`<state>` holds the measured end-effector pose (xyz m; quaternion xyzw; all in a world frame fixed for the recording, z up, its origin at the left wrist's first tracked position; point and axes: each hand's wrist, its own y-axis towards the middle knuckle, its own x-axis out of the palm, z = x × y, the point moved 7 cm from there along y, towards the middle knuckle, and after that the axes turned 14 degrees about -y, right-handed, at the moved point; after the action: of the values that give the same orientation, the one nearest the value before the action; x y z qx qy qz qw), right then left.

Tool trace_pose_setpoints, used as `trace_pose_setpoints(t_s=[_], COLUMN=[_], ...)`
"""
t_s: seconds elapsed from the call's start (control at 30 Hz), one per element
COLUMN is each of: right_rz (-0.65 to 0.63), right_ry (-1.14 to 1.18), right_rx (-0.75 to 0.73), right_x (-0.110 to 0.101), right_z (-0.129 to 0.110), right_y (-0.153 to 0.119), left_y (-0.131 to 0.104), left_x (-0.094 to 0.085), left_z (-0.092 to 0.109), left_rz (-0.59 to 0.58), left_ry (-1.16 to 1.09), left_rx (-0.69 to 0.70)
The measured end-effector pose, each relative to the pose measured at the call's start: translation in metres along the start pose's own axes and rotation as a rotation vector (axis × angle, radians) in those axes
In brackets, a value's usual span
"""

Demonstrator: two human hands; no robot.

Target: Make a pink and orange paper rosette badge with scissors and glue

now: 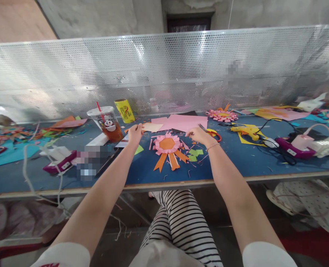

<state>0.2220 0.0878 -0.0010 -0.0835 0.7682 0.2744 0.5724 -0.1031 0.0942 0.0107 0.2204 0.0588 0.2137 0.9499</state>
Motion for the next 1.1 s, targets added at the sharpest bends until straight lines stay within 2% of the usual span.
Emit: trace_pose_setpoints(t_s=[0.07, 0.13, 0.23, 0.3, 0.37, 0.43, 0.5, 0.6, 0.7, 0.83, 0.87, 0.93, 1.1], right_rz=[-0.001, -0.015, 0.022, 0.078, 0.09, 0.02, -0.093, -0.176, -0.212, -0.406, -0.42, -0.354, -0.033], right_ry=[-0.006, -0.008, -0.034, -0.131, -0.275, -0.374, -0.392, -0.341, -0.277, -0.134, -0.106, -0.087, -0.148], right_rx=[-0.023, 0.033, 0.194, 0.287, 0.439, 0.634, 0.73, 0.779, 0.82, 0.77, 0.781, 0.81, 0.858], right_x=[0.0, -0.001, -0.01, -0.017, -0.02, -0.015, -0.006, 0.002, 0.0, 0.002, 0.001, -0.007, -0.032], right_z=[-0.003, 0.0, 0.012, 0.023, 0.04, 0.062, 0.077, 0.09, 0.096, 0.099, 0.103, 0.111, 0.122], right_y=[0.001, 0.001, -0.003, -0.008, -0.014, -0.024, -0.03, -0.033, -0.038, -0.048, -0.051, -0.054, -0.046], left_y=[0.001, 0.001, -0.001, -0.002, -0.003, -0.002, -0.002, -0.004, -0.01, -0.011, -0.011, -0.011, -0.012], left_x=[-0.002, -0.005, -0.004, 0.001, 0.006, 0.011, 0.015, 0.028, 0.038, 0.041, 0.041, 0.043, 0.045], left_z=[0.002, 0.002, -0.001, -0.002, -0.005, -0.011, -0.019, -0.031, -0.041, -0.049, -0.05, -0.052, -0.055], left_rz=[0.024, 0.044, 0.023, -0.02, -0.068, -0.107, -0.163, -0.365, -0.535, -0.592, -0.606, -0.63, -0.665], left_ry=[-0.01, -0.017, 0.015, 0.054, 0.103, 0.221, 0.411, 0.68, 0.8, 0.873, 0.884, 0.897, 0.931], left_rx=[0.049, 0.05, -0.009, -0.016, -0.007, -0.014, -0.022, 0.015, 0.049, 0.038, 0.04, 0.053, 0.093])
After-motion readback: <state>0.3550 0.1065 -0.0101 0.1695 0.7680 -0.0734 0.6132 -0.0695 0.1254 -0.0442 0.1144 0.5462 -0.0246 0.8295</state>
